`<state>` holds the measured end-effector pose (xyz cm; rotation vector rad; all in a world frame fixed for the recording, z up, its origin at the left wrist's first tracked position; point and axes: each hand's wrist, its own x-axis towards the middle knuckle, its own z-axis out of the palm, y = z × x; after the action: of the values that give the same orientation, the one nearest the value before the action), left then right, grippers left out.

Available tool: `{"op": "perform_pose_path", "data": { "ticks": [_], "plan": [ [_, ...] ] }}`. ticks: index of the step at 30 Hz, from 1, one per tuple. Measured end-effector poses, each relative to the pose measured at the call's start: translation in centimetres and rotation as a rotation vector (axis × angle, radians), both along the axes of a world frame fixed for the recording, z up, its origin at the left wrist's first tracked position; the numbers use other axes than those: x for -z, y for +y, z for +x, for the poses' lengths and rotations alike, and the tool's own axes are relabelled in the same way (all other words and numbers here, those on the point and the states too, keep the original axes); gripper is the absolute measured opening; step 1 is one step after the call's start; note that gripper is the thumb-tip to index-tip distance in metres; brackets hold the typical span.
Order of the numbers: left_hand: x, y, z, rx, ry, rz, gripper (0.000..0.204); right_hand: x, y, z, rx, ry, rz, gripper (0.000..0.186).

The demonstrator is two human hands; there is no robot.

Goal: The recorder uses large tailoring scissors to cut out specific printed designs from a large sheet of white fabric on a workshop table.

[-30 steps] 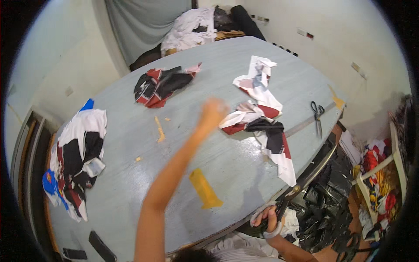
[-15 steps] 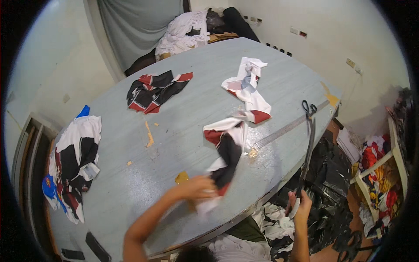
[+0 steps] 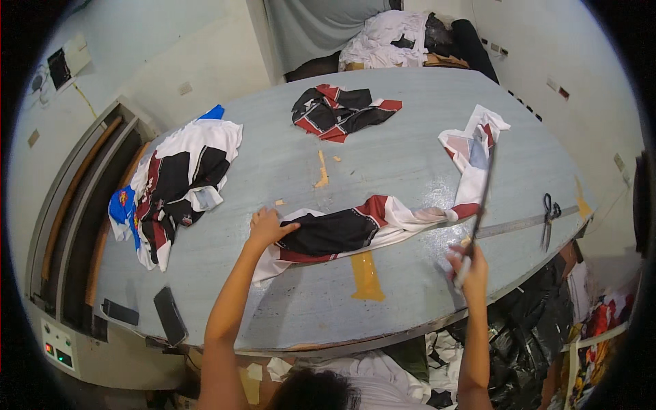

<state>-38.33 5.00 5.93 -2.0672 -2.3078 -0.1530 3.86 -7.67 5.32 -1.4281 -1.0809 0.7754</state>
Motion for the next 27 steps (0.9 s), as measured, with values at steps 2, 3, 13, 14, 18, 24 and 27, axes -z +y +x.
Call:
{"op": "perform_pose_path", "data": {
  "ticks": [2,3,13,14,18,24,27],
  "plan": [
    [2.5,1.2,-1.1,0.168,-0.108,0.042,0.047,1.3,5.1,0.0,-0.027,-0.382,0.087,0.042],
    [3.2,0.9,-2.6,0.314,-0.201,0.058,0.045,-0.8,6.7,-2.7,-0.032,-0.383,0.102,0.046],
    [-5.6,-5.7,-2.0,0.278,-1.777,-0.222,0.016,0.5,10.4,-1.8,-0.164,-0.508,0.080,0.028],
    [-6.3,-6.5,-1.7,0.250,-1.552,-0.249,0.015,-0.4,9.3,-1.0,-0.197,-0.502,0.092,0.029],
    [-5.7,-4.4,2.4,0.490,-1.130,-0.024,0.028,-7.3,3.5,-2.0,-0.377,0.040,-0.020,0.020],
    [-8.0,-1.7,22.0,1.384,-0.954,-0.023,0.052,-15.1,-2.1,0.5,-0.406,0.221,0.120,0.028],
    [-11.0,-3.9,26.0,1.619,-0.903,-0.736,0.047,-17.3,-4.5,2.8,-0.382,0.207,0.191,0.030]
  ]
}}
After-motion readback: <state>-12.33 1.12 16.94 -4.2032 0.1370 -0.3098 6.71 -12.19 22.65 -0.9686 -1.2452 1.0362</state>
